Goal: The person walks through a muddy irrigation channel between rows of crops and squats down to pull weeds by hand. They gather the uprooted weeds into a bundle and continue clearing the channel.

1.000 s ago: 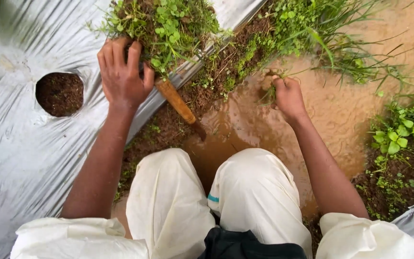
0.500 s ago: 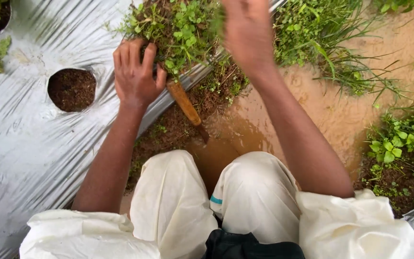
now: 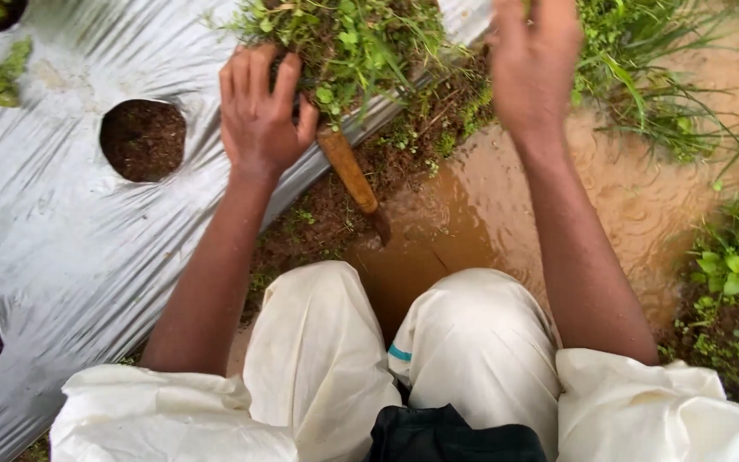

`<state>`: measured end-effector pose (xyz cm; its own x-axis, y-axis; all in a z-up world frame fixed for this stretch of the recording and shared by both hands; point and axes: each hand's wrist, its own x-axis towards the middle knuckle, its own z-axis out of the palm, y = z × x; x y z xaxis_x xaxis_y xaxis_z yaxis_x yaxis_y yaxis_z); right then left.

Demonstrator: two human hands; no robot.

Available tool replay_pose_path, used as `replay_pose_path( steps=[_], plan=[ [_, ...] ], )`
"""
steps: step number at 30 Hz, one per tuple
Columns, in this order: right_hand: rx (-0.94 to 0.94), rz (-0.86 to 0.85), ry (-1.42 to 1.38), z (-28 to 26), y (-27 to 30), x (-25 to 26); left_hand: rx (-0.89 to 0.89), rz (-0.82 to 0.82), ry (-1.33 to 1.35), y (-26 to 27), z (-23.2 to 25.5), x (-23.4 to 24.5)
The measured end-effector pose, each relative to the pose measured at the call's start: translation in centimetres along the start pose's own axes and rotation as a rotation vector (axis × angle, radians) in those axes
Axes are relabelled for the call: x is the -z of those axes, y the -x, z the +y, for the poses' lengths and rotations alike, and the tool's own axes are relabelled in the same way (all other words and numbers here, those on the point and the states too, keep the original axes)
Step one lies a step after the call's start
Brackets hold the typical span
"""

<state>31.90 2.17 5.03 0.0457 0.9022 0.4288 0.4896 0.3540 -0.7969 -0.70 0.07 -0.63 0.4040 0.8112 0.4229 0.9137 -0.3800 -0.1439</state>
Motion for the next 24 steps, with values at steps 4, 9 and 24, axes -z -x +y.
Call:
replay_pose_path(
  steps=[4, 9, 24],
  plan=[
    [-0.263, -0.015, 0.335, 8.9, 7.6, 6.8, 0.011, 0.029, -0.014, -0.1, 0.3, -0.1],
    [-0.677, -0.318, 0.57, 13.0, 14.1, 8.1, 0.009, 0.016, 0.014, 0.1, 0.5, 0.3],
    [-0.393, -0.524, 0.74, 18.2, 17.8, 1.0, -0.002, 0.07, 0.05, -1.3, 2.0, 1.8]
  ],
)
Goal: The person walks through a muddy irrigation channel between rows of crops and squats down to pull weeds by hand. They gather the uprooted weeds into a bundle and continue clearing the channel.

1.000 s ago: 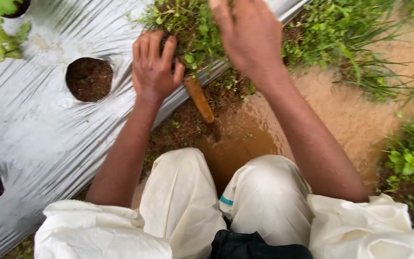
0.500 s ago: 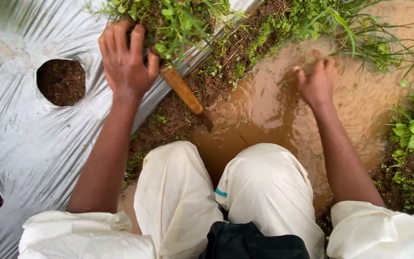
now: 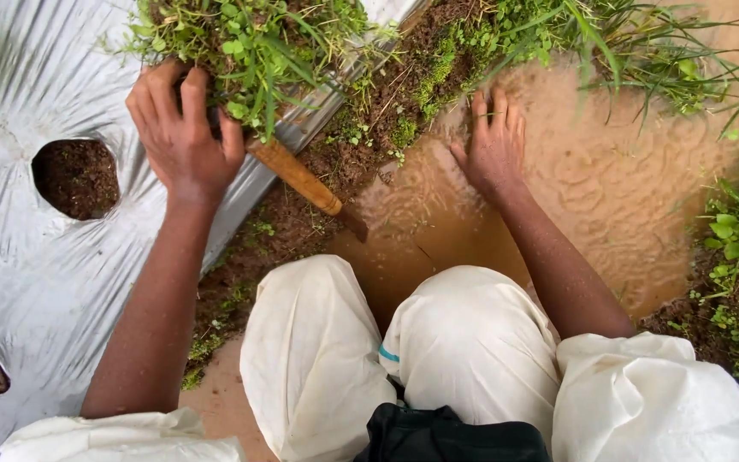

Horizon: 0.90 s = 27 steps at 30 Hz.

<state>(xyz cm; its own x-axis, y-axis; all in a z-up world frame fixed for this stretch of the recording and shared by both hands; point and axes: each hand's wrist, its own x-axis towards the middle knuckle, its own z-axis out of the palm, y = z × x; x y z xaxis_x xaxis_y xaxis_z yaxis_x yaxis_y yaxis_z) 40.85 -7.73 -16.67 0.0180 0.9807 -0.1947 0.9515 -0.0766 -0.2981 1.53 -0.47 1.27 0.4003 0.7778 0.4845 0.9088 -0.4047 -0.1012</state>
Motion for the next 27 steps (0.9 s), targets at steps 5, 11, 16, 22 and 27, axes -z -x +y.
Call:
replay_pose_path(
  steps=[5, 11, 16, 22, 27],
  plan=[
    [0.031, 0.084, 0.077, 0.7, -0.6, -1.0, -0.003, -0.016, -0.009, -0.4, 0.1, 0.1],
    [-0.012, 0.149, 0.005, 0.2, -0.6, -2.3, -0.003, -0.048, -0.009, -0.5, 0.6, 0.7],
    [-0.08, 0.102, -0.09, -0.8, -0.7, -1.8, -0.001, -0.023, 0.007, -0.4, 0.4, 0.6],
    [-0.139, -0.196, -0.066, 0.1, -1.4, 0.2, 0.002, -0.016, -0.006, -0.1, 0.2, 0.1],
    [-0.051, 0.072, -0.413, 1.5, -2.8, 0.7, -0.032, 0.027, 0.025, -1.0, 0.5, 0.6]
  ],
)
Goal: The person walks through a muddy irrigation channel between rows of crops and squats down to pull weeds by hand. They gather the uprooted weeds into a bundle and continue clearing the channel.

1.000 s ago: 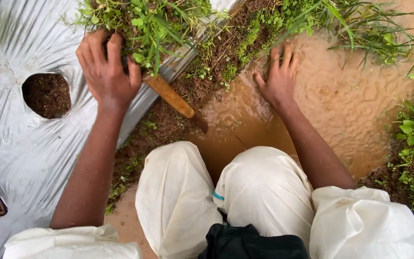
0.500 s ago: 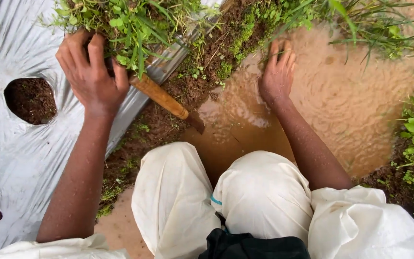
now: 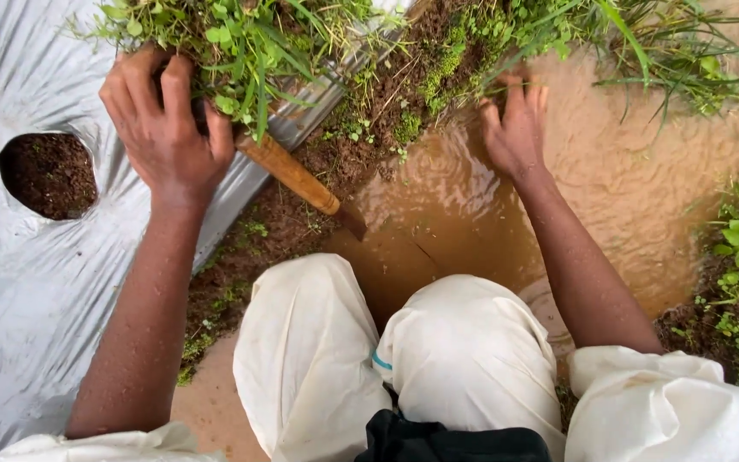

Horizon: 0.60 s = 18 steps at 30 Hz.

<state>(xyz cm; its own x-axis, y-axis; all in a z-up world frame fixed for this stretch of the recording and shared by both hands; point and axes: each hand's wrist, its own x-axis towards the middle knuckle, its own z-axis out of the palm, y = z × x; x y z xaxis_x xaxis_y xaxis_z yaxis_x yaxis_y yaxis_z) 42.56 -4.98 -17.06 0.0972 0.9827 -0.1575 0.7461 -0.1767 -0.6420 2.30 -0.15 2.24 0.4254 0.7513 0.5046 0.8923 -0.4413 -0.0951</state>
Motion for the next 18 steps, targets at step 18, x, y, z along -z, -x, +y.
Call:
replay_pose_path(
  steps=[18],
  plan=[
    [-0.055, 0.05, -0.118, 0.9, 1.6, -2.1, -0.007, 0.005, 0.044, -0.2, 0.5, 1.1]
  ],
)
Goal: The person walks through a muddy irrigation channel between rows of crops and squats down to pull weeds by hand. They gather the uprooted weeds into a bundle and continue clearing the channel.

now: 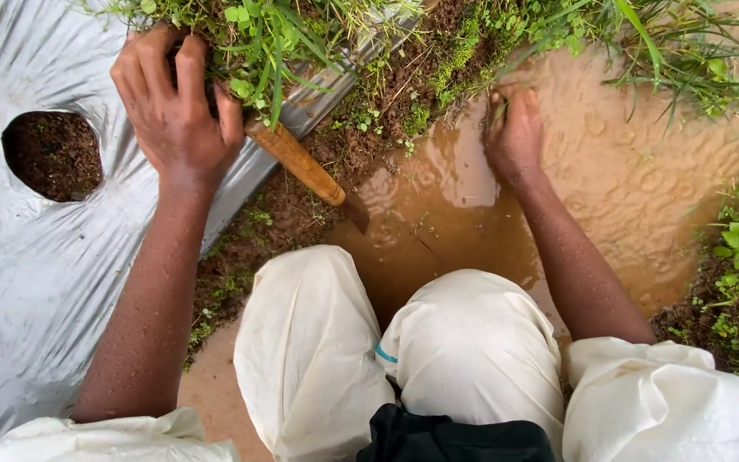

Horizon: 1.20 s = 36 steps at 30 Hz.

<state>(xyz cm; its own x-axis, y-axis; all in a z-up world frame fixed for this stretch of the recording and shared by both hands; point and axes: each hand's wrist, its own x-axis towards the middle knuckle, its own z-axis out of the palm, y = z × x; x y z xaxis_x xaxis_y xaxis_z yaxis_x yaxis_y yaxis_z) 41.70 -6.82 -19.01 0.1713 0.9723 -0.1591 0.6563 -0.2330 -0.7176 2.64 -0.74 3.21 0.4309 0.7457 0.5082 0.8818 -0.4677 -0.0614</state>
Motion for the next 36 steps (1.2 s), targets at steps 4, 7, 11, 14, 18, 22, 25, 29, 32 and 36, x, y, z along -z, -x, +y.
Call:
replay_pose_path(
  steps=[4, 7, 11, 14, 18, 22, 25, 29, 32, 36],
  plan=[
    [0.01, -0.08, -0.049, 3.5, -0.3, 2.0, 0.008, -0.009, -0.014, 0.2, 0.0, -0.2],
    [-0.02, -0.003, -0.077, 3.8, 1.2, 3.7, 0.002, 0.0, -0.019, 0.1, 0.0, 0.0],
    [-0.195, 0.015, 0.069, 6.9, 2.6, 3.9, 0.016, -0.003, -0.022, 0.7, -0.6, -0.2],
    [-0.085, 0.183, 0.224, 8.7, 2.4, 4.3, 0.023, -0.044, -0.043, 1.5, -0.6, -0.9],
    [-0.518, -0.139, 0.324, 2.3, 2.3, 4.1, 0.008, -0.043, -0.138, 1.7, -1.7, -1.1],
    [-0.471, -0.313, 0.27, -1.2, 2.4, 3.2, -0.009, -0.039, -0.122, 1.4, -1.4, -0.7],
    [-0.487, -0.383, 0.217, -7.3, 2.2, 3.2, -0.011, -0.021, -0.124, 1.5, -1.4, -0.8],
    [-0.33, -0.421, 0.553, -2.3, 0.9, -0.4, -0.025, 0.005, -0.108, 1.6, -1.6, -0.8],
    [-0.205, -0.323, 0.634, 0.4, 0.6, -1.5, -0.031, -0.027, -0.155, 1.8, -1.9, -1.0],
    [-0.04, -0.25, 0.522, -0.3, 0.1, -1.1, -0.047, 0.013, -0.128, 1.4, -1.6, -0.5]
  ],
)
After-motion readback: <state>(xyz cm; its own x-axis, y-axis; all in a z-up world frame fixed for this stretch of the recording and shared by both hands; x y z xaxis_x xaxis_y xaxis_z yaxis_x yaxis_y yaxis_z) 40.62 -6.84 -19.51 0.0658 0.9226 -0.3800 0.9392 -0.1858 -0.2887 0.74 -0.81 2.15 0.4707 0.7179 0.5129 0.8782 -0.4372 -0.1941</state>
